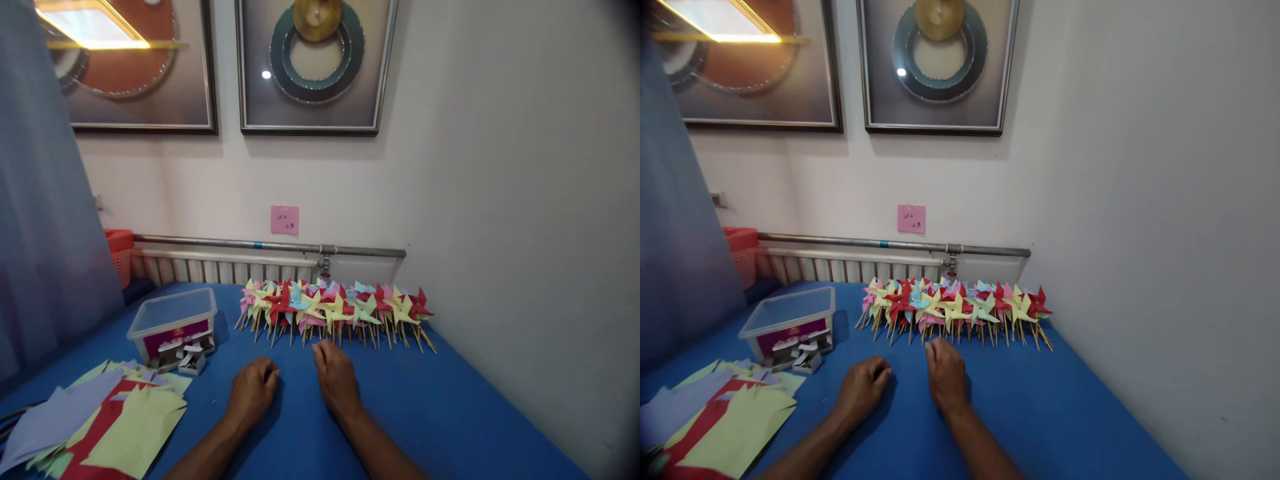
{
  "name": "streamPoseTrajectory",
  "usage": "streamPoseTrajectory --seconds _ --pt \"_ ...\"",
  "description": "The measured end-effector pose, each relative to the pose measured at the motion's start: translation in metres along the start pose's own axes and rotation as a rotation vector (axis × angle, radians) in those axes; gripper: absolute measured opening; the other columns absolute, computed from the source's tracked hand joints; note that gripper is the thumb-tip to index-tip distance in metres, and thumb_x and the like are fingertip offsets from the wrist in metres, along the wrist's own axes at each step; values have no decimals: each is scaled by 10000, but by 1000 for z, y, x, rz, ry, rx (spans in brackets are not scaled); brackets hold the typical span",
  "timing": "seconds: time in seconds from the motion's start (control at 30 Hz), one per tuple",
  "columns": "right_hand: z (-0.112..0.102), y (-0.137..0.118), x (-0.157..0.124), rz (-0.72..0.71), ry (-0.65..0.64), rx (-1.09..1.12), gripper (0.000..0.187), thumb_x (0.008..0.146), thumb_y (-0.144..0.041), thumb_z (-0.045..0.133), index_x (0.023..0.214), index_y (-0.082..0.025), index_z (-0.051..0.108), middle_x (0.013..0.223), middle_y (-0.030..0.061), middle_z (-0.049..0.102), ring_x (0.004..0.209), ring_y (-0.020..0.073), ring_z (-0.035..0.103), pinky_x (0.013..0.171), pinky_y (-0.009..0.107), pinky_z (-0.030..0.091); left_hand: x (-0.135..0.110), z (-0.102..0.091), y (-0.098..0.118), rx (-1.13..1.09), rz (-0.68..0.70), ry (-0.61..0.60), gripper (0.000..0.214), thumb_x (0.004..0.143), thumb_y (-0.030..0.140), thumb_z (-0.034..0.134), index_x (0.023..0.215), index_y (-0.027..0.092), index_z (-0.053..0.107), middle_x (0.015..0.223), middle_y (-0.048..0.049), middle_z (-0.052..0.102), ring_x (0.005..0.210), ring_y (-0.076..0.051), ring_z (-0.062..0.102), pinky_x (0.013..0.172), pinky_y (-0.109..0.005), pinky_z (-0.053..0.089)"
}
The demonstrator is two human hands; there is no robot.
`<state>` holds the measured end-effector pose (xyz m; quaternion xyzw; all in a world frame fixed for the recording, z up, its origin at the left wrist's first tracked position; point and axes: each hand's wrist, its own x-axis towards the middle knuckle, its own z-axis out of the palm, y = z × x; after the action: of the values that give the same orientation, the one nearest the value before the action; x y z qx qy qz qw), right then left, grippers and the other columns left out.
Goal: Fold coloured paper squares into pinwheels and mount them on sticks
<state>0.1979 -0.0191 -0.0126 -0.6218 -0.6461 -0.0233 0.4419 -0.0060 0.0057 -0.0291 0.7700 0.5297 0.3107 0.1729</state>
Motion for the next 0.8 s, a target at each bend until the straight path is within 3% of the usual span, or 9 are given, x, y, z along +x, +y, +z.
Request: streamPoseTrajectory --seconds 0.13,0.23,0.33,0.43,0.5,0.57,0.67,0.8 --pt "9 -46 -43 -349 -86 -32 365 1060 -327 414 756 -230 592 761 36 677 728 184 591 728 300 368 6 -11 -8 14 -72 59 209 935 220 531 792 170 676 799 -40 715 764 -164 617 713 -253 349" --pt "19 -76 -78 -659 -198 -51 302 1012 -410 546 782 -226 610 759 18 681 744 193 584 765 324 402 10 -16 -14 -7 -142 85 205 945 237 550 800 187 686 791 -31 726 765 -161 633 709 -245 364" --pt "22 -91 -95 -812 -338 -79 283 948 -485 642 847 -221 639 815 15 696 787 198 591 765 334 438 12 -18 -17 -19 -193 96 191 940 245 573 797 203 692 785 -22 732 764 -162 645 707 -245 380" --pt "13 -95 -89 -773 -417 -69 239 958 -455 645 1040 -232 669 1014 29 730 983 215 620 898 375 464 10 -20 -16 -49 -198 94 197 941 238 567 789 194 685 798 -29 738 767 -163 648 718 -251 403" --pt "6 -93 -79 -748 -413 -36 451 932 -493 678 1305 -253 599 1325 72 666 1254 246 547 1089 458 399 7 -23 -13 -90 -185 63 200 950 248 552 812 186 682 802 -36 736 758 -163 647 708 -255 418" --pt "1 -91 -71 -730 -392 -68 748 854 -613 721 1481 -295 464 1598 116 441 1497 327 312 1217 637 193 4 -27 -9 -101 -164 8 196 957 271 544 844 185 679 796 -37 730 724 -163 640 674 -260 423" --pt "2 -90 -65 -686 -400 -134 1079 702 -666 826 1579 -286 325 1696 160 242 1574 388 107 1205 754 39 3 -33 -3 -22 -153 -26 186 945 297 572 823 192 666 759 -33 703 673 -169 613 641 -276 410" --pt "5 -90 -64 -656 -434 -157 1216 639 -691 850 1613 -270 254 1716 167 171 1584 398 61 1202 768 23 5 -33 -1 45 -139 -1 188 923 294 610 764 200 642 703 -13 660 640 -162 585 627 -276 397"
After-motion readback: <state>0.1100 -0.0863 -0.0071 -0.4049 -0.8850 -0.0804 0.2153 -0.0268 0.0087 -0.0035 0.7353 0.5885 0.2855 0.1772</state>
